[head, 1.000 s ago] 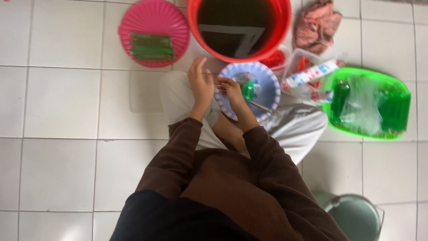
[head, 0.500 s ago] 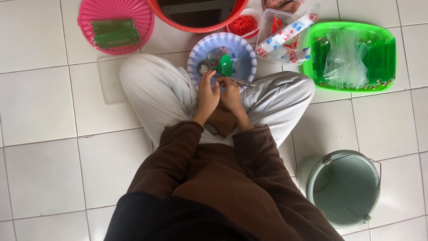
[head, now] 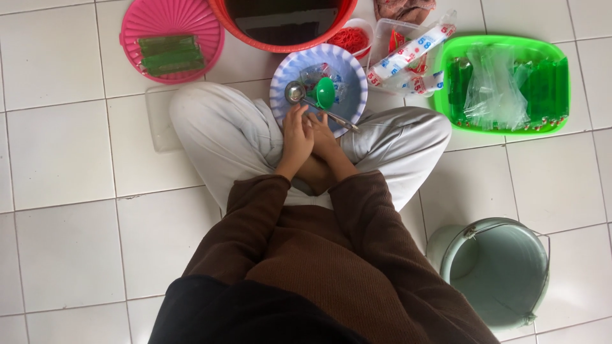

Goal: Filling small plastic tubes with liquid using a ladle and funnel, then sealing them by tying a knot.

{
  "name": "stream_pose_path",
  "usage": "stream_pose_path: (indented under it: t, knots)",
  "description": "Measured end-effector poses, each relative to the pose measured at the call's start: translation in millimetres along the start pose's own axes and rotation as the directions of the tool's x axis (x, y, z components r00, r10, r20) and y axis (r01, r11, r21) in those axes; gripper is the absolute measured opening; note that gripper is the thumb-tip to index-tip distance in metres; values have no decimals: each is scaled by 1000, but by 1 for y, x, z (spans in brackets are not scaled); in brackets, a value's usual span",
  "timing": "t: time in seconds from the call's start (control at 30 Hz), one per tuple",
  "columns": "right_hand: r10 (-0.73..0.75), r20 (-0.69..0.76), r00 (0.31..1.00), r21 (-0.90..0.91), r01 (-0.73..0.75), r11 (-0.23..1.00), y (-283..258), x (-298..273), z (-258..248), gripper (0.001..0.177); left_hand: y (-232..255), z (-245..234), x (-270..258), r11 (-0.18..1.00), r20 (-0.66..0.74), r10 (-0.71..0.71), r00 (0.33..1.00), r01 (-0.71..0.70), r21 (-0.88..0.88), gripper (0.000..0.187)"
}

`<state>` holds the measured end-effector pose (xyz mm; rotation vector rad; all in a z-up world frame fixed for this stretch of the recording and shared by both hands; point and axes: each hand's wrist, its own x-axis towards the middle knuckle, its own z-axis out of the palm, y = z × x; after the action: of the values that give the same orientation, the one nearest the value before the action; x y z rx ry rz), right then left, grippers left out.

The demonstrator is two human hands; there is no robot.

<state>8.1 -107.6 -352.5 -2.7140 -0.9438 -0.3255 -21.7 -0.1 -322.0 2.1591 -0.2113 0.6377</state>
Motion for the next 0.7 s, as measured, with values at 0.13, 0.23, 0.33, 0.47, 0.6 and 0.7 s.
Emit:
stream_pose_path:
  t: [0.13,0.23,0.33,0.47,0.6,0.7]
  knots:
    - [-120,-59,991,-92,114,989,-2,17,-5,12,1,-19,18,993,18,-78,997,80,-83,51]
    - [-210,-193,958,33,220,975,-7,27,-35,12,5,-23,19,982,75,-158,985,165,-95,48]
    - [-263,-260,929,82,292,953,-2,31,-40,14,-5,-18,17,976,118,-188,975,199,-85,46]
    - [-389,-388,835,41,437,898,9,23,-16,23,-16,-15,13,967,137,-243,960,252,-45,40]
    - [-473,-425,772,2,523,852,16,22,-5,24,18,-31,26,929,255,-354,900,370,-15,36]
    - [-474,-443,761,56,551,833,13,30,-36,29,20,-31,27,919,298,-382,875,394,19,37]
